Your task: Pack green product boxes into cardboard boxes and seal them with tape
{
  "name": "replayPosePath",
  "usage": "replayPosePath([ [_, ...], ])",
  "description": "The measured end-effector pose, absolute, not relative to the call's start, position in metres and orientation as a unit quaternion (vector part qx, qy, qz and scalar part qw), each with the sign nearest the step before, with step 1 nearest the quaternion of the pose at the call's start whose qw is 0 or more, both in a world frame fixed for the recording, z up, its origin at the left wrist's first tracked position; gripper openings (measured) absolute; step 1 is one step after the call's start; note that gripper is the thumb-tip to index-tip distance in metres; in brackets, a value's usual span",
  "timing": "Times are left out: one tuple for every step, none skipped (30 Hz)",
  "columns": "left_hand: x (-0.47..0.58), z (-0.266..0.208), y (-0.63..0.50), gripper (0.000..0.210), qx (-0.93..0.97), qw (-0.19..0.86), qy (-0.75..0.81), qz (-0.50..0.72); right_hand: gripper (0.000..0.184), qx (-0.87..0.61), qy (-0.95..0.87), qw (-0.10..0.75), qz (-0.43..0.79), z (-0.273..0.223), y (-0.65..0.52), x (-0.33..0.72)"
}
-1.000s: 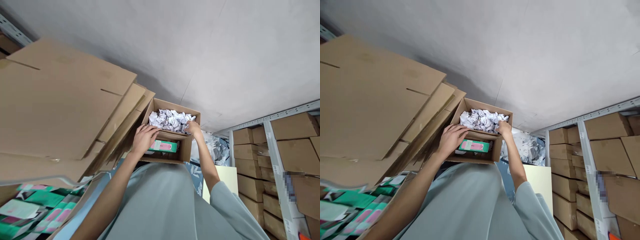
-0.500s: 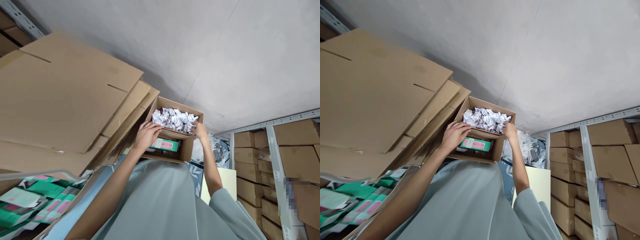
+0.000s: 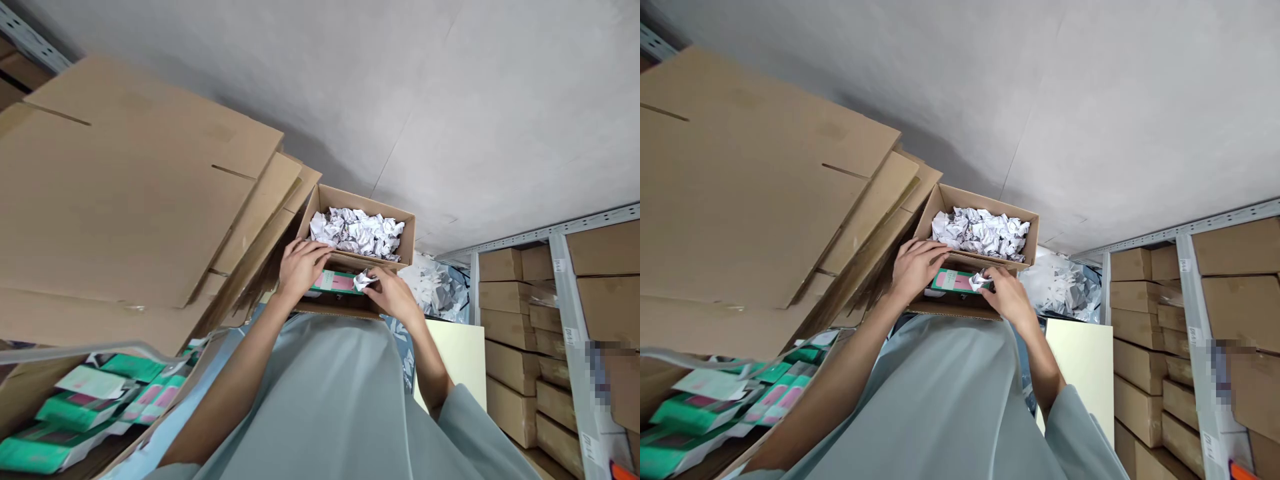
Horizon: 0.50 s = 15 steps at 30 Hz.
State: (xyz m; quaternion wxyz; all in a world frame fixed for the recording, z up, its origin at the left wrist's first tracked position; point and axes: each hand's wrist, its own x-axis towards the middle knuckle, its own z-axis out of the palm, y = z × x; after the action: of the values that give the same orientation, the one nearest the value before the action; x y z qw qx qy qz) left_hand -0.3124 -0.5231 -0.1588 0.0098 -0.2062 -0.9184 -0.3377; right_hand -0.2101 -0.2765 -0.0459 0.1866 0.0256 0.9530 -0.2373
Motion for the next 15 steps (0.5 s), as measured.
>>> replayPosePath([
  [-0.312,-0.159,-0.523,0.033,-0.207,0.01,-0.918,-0.338,0.024,0.027,0.952,0.198,-0.23,-0.052,-0.279,-0.211],
  [-0.312,-0.159,-0.523,0.033,-0.207,0.011,-0.918,-0.339,0.024,0.026,0.952,0.207,-0.223,-0.057,-0.28,-0.212],
  [-0.312,-0.16,-0.524,0.033,-0.207,0.012,-0.918,-0.339,0.023,0.024,0.952,0.213,-0.217,-0.061,-0.281,-0.213],
  [-0.312,-0.16,-0.524,0.033,-0.208,0.013,-0.917,-0.339,0.022,0.021,0.952,0.218,-0.213,-0.063,-0.282,-0.215],
  [-0.312,-0.161,-0.524,0.033,-0.208,0.013,-0.917,-0.34,0.021,0.018,0.952,0.22,-0.211,-0.065,-0.282,-0.216],
  [-0.312,-0.161,-0.524,0.033,-0.209,0.013,-0.917,-0.34,0.02,0.017,0.952,0.221,-0.212,-0.065,-0.281,-0.218],
  [-0.312,-0.161,-0.524,0.033,-0.209,0.013,-0.917,-0.341,0.02,0.016,0.952,0.217,-0.215,-0.064,-0.279,-0.219],
  [-0.312,-0.162,-0.525,0.033,-0.21,0.014,-0.916,-0.341,0.019,0.016,0.952,0.21,-0.22,-0.063,-0.277,-0.222],
  [-0.312,-0.162,-0.525,0.033,-0.212,0.015,-0.916,-0.341,0.018,0.018,0.954,0.198,-0.225,-0.06,-0.274,-0.226],
  [-0.312,-0.163,-0.525,0.033,-0.213,0.018,-0.915,-0.341,0.018,0.022,0.957,0.182,-0.227,-0.058,-0.271,-0.231],
  [-0.312,-0.163,-0.525,0.034,-0.213,0.021,-0.915,-0.342,0.018,0.028,0.96,0.165,-0.226,-0.055,-0.267,-0.237],
  [-0.313,-0.163,-0.525,0.034,-0.213,0.023,-0.914,-0.343,0.019,0.036,0.963,0.15,-0.22,-0.052,-0.264,-0.245],
  [-0.313,-0.163,-0.525,0.034,-0.213,0.024,-0.914,-0.344,0.021,0.045,0.967,0.14,-0.21,-0.05,-0.26,-0.255],
  [-0.313,-0.163,-0.525,0.033,-0.212,0.023,-0.914,-0.345,0.023,0.055,0.969,0.136,-0.197,-0.049,-0.257,-0.266],
  [-0.314,-0.164,-0.524,0.033,-0.211,0.021,-0.914,-0.346,0.027,0.064,0.971,0.138,-0.182,-0.05,-0.255,-0.278],
])
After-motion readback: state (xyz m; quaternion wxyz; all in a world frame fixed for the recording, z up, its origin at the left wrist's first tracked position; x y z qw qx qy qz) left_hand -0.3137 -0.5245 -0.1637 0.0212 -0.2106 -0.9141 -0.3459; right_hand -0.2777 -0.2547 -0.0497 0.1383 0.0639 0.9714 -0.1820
